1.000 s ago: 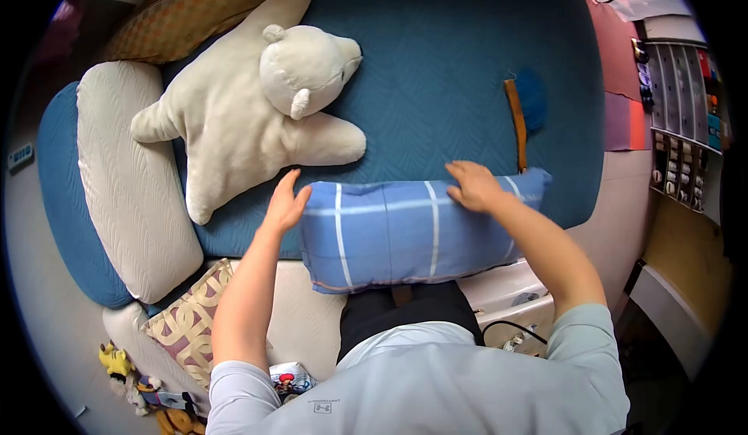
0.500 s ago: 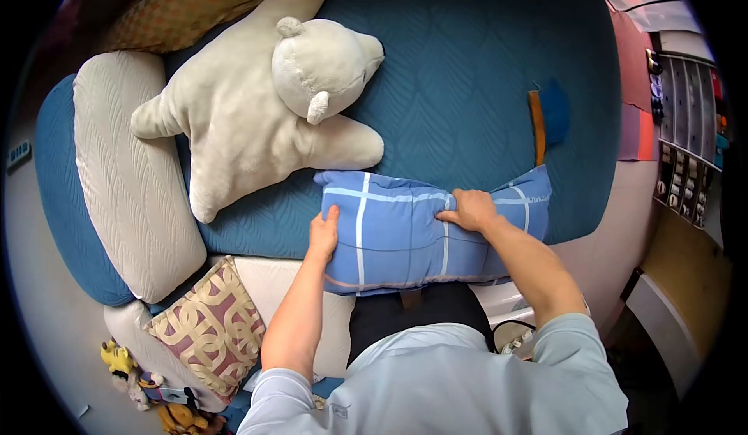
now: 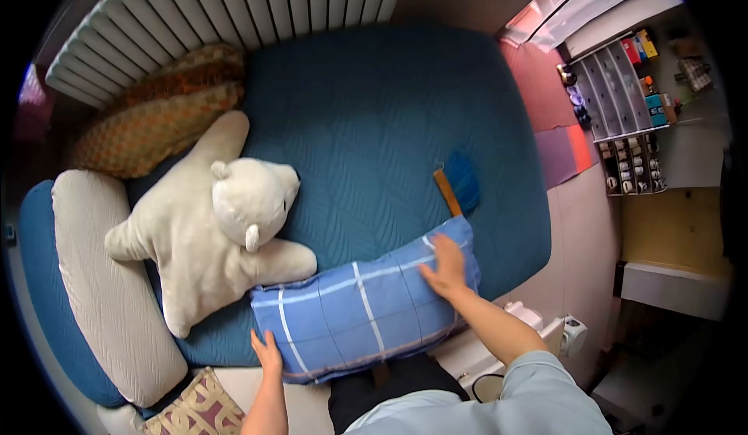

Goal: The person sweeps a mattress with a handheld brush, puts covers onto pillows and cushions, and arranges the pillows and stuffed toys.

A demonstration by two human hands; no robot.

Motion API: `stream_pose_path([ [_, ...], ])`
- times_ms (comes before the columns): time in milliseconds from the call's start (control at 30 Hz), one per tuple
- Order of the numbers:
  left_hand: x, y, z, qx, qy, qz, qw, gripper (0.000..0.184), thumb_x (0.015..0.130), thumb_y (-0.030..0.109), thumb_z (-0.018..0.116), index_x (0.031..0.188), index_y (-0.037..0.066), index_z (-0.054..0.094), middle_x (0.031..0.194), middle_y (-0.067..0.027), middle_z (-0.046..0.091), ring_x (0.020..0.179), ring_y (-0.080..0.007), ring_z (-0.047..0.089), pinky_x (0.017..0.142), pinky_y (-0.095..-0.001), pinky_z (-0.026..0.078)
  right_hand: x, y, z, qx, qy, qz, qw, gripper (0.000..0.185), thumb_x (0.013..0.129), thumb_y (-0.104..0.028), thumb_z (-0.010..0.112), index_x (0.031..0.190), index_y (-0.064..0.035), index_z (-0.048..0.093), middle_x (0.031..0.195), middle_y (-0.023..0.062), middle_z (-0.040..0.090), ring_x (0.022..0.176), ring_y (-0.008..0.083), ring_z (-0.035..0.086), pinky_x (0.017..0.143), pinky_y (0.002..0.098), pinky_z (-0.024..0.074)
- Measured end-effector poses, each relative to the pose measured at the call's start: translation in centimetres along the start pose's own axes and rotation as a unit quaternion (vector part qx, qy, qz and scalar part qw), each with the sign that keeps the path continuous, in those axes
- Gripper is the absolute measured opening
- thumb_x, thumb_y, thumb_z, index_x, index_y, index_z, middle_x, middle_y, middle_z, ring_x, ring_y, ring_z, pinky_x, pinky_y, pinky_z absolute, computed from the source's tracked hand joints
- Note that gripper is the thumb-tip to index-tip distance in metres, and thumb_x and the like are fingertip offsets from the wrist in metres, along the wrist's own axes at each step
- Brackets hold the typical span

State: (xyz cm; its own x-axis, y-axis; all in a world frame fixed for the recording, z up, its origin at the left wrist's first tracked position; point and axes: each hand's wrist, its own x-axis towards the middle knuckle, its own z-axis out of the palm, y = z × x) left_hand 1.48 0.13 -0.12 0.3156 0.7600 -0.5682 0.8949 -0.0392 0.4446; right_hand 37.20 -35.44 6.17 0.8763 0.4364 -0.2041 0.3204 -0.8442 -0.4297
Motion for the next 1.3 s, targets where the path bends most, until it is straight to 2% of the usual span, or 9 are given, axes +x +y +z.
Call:
stream_pose_path([
  [100,-1.5,-1.2,0.9,-0.071,-0.104,-0.032,0.992,0.082,0.090,0.041,0.062,0.146,-0.006,0.026,0.145,-0.0275,0.038,0.133,-0.0375,0.040,0.111,-0.0404,0.031,-4.9,8.4,-0.6,0.052,0.058,0.205,0.976,0.077,0.080,-0.042,0.072,0.136,0.0029,0.044,0.138,0.0245,0.047,0.131,0.0394,0.041,0.111,0.0437,0.0302],
  [167,-0.7,-0.5,1.9,-0.075,-0.119,-0.048,0.989,0.079,0.087,0.042,0.067,0.141,-0.007,0.035,0.136,-0.0264,0.049,0.126,-0.0349,0.049,0.105,-0.0391,0.038,-7.9,12.6,1.9,0.270,-0.135,0.357,0.884,0.076,0.083,-0.047,0.069,0.135,0.0035,0.046,0.132,0.0264,0.053,0.126,0.0395,0.048,0.107,0.0418,0.0364],
  [333,-0.3,1.0,2.7,-0.153,-0.168,-0.122,0.966,0.060,0.084,0.038,0.072,0.122,-0.006,0.058,0.114,-0.0196,0.066,0.104,-0.0286,0.063,0.091,-0.0388,0.049,-7.6,10.5,1.7,0.220,-0.183,0.352,0.891,0.066,0.084,-0.047,0.068,0.122,0.0060,0.058,0.120,0.0239,0.063,0.115,0.0332,0.059,0.098,0.0398,0.0446],
  [533,-3.5,14.7,-2.5,-0.246,-0.180,0.066,0.950,0.055,0.086,0.037,0.069,0.118,-0.007,0.061,0.112,-0.0158,0.067,0.103,-0.0249,0.063,0.088,-0.0371,0.049,-2.9,11.4,-9.4,0.246,-0.041,0.295,0.922,0.062,0.083,-0.044,0.071,0.112,0.0109,0.063,0.108,0.0235,0.068,0.103,0.0322,0.064,0.091,0.0391,0.0484],
  [867,12.9,58.2,-2.1,-0.114,-0.025,0.287,0.951,0.070,0.088,0.053,0.061,0.123,-0.008,0.059,0.115,-0.0254,0.065,0.111,-0.0333,0.062,0.096,-0.0368,0.045,22.5,13.1,-26.7,0.403,0.168,0.266,0.859,0.083,0.086,-0.057,0.062,0.118,0.0190,0.056,0.119,0.0269,0.061,0.111,0.0314,0.060,0.092,0.0381,0.0460],
  [900,14.1,60.4,-1.9,-0.061,0.039,0.320,0.945,0.072,0.089,0.049,0.060,0.137,-0.002,0.046,0.134,-0.0261,0.053,0.123,-0.0371,0.053,0.101,-0.0406,0.043,24.7,13.8,-26.9,0.428,0.176,0.242,0.852,0.085,0.086,-0.058,0.062,0.120,0.0196,0.054,0.122,0.0288,0.059,0.114,0.0330,0.058,0.094,0.0386,0.0451],
  [1000,16.3,61.8,1.1,0.277,0.153,0.290,0.903,0.077,0.087,0.037,0.061,0.149,0.009,0.025,0.155,-0.0237,0.019,0.135,-0.0482,0.032,0.106,-0.0520,0.038,30.5,16.5,-25.3,0.357,0.171,0.335,0.855,0.083,0.087,-0.054,0.060,0.133,0.0136,0.046,0.138,0.0282,0.048,0.127,0.0366,0.048,0.103,0.0423,0.0399],
  [1133,19.9,56.5,8.8,0.365,-0.033,0.271,0.890,0.086,0.083,0.039,0.067,0.150,0.005,0.024,0.152,-0.0282,0.025,0.138,-0.0445,0.030,0.113,-0.0476,0.030,30.7,16.7,-18.3,-0.041,-0.007,0.400,0.916,0.073,0.088,-0.042,0.057,0.147,-0.0070,0.032,0.154,0.0174,0.026,0.141,0.0390,0.028,0.111,0.0507,0.0303],
  [1300,19.7,60.8,13.7,0.296,0.065,0.444,0.843,0.081,0.087,0.038,0.064,0.149,0.004,0.025,0.152,-0.0269,0.024,0.140,-0.0448,0.024,0.112,-0.0533,0.028,34.2,17.3,-12.4,0.104,0.188,0.283,0.935,0.089,0.085,-0.053,0.061,0.148,-0.0009,0.027,0.153,0.0258,0.023,0.141,0.0414,0.026,0.114,0.0442,0.0277],
])
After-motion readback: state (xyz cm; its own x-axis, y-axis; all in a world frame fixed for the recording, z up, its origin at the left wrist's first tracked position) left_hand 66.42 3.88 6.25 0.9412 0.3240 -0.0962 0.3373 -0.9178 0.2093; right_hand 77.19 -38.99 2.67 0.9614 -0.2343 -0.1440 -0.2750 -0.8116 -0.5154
